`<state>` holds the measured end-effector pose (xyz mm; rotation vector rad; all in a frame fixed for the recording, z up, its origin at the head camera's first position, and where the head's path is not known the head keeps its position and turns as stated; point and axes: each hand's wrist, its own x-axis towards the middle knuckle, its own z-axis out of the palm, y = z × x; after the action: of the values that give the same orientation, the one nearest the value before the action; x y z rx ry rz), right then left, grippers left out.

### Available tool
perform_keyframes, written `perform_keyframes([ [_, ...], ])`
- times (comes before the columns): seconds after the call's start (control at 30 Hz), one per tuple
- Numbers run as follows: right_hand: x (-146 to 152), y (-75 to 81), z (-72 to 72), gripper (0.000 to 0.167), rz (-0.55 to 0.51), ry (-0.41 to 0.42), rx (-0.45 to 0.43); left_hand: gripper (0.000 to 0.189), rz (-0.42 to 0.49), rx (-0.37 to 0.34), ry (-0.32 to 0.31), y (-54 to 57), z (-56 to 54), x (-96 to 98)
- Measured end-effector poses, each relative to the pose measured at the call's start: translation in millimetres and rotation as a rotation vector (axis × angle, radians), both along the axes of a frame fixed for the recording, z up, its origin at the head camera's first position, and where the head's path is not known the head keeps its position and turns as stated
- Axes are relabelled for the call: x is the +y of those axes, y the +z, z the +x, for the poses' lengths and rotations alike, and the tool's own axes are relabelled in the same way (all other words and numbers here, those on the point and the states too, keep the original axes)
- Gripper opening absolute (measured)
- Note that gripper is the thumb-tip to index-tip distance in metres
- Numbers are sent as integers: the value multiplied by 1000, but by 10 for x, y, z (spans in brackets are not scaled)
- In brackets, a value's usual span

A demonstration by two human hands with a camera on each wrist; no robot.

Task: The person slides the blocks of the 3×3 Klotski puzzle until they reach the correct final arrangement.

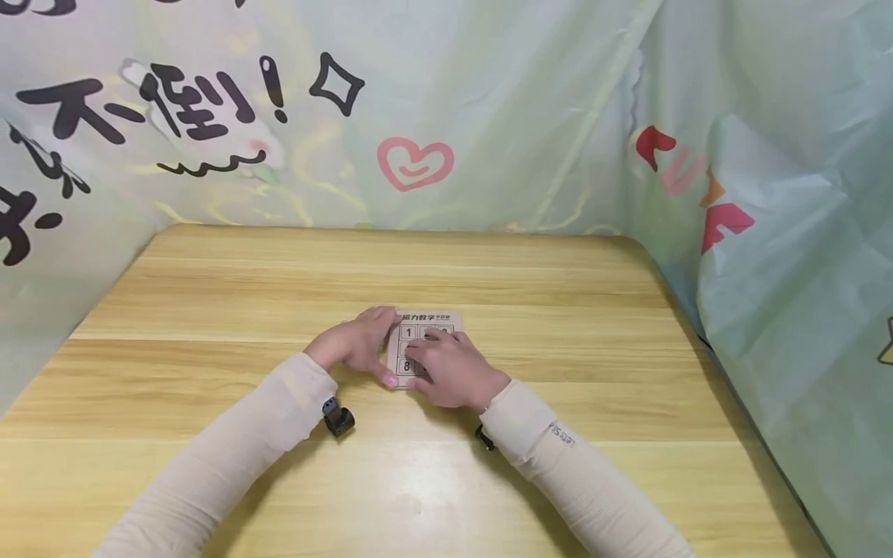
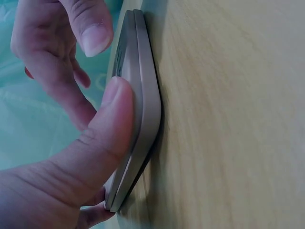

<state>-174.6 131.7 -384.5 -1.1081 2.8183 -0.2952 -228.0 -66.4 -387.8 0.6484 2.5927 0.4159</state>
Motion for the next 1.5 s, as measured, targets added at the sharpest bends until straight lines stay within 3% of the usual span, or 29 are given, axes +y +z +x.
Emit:
perform_keyframes([
  [0.23, 18, 48, 11, 47, 19, -8, 17, 112, -11, 13, 5, 2, -6, -8],
  [0.47, 201, 130, 96, 19, 58, -31, 38, 111, 4, -3, 4, 3, 6, 3],
  [0.63, 303, 131, 148, 39, 155, -27, 33, 111, -6, -1, -1, 7, 10, 0],
  [0.77, 279, 75, 148, 54, 149, -54, 33, 111, -8, -4, 0, 4, 8, 0],
  [0.93, 242, 37, 187, 50, 115, 3, 56, 109, -8, 0, 0, -3, 11, 5],
  [1.17, 305, 179, 187, 39, 163, -69, 72, 114, 6, -9, 11, 25, -2, 16],
  [1.37, 120, 53, 216, 56, 70, 112, 22, 114, -20, -19, -1, 4, 15, 1],
  [1.43, 99, 27, 209, 54, 69, 130, 32, 114, -24, -23, -5, 1, 17, 4],
  [1.5, 116, 38, 183, 45, 82, 95, 67, 114, -16, -9, -6, 8, 4, 13],
])
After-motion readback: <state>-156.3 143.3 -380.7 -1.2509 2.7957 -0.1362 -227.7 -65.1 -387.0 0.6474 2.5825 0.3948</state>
